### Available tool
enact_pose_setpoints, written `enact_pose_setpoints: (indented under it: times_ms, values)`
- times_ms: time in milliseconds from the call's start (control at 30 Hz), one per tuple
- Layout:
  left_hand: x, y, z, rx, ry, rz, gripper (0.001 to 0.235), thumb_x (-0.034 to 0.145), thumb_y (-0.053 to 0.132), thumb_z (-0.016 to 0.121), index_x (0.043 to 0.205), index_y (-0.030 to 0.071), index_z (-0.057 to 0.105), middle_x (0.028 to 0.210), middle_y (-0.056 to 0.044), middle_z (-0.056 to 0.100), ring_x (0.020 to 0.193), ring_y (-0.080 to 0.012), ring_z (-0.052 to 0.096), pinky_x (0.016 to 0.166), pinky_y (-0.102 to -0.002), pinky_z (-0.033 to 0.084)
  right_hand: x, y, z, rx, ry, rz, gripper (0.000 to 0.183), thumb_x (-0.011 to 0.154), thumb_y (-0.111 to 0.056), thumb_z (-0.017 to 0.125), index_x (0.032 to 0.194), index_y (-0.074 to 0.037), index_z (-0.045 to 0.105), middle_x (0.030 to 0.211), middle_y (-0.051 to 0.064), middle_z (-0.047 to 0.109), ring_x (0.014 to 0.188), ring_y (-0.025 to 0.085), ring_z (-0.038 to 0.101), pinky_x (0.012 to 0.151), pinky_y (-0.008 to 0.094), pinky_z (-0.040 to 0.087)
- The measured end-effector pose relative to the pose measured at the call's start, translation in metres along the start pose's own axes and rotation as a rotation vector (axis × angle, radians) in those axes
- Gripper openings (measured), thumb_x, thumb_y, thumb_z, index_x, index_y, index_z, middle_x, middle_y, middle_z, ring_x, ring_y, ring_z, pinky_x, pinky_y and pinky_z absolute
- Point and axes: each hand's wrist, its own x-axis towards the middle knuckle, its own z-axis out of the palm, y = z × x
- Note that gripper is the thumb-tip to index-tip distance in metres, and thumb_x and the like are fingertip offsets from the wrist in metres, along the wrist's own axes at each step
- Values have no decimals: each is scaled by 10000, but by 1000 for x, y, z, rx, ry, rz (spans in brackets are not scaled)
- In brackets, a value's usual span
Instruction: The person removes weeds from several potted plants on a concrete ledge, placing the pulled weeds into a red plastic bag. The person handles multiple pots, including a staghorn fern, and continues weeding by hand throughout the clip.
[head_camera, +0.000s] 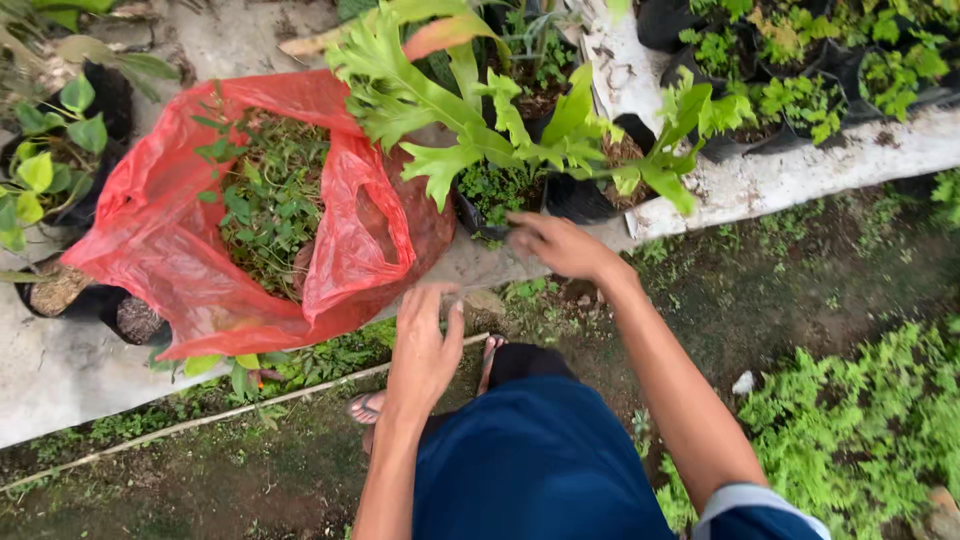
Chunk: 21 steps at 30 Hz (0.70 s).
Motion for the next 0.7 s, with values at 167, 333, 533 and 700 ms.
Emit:
enact_pose_setpoints:
  times_ms: [167, 333, 533, 700]
  values:
    - [1, 0, 16, 74, -140, -32, 228, 909, 89, 627, 1105, -28, 636, 1064, -243, 650, 1084, -451, 583, 927, -513, 458, 129, 22, -4, -93, 33, -287, 609, 980, -25, 440, 1577, 4, 328, 1600, 250, 392, 1484, 358, 403, 1240, 416, 299]
    - [23, -23, 45, 65, -223, 23, 305, 926, 124, 631, 1155, -76, 604, 1150, -278, 639, 1118, -472, 578, 965, -520, 467, 137, 48, -50, 117, -28, -9, 815, 954, 9, 490, 1629, -20, 33, 1728, 203, 110, 1585, 282, 221, 1269, 374, 178]
    - [75, -78, 98, 224, -235, 212, 343, 936, 112, 651, 1238, -46, 618, 1422, -291, 551, 1341, -439, 517, 1156, -552, 405, 106, 36, -70, 544, 43, -18, 861, 974, 59, 488, 1638, -22, -53, 1750, 208, 18, 1616, 294, 180, 1276, 380, 236]
    - [121, -118, 120, 497, -391, -26, 595, 824, 49, 638, 1407, 47, 520, 1626, -188, 267, 1441, -464, 330, 1079, -586, 402, 109, 22, -65, 501, 92, -1, 864, 992, 26, 502, 1629, -27, -79, 1736, 212, 34, 1601, 304, 190, 1268, 386, 247]
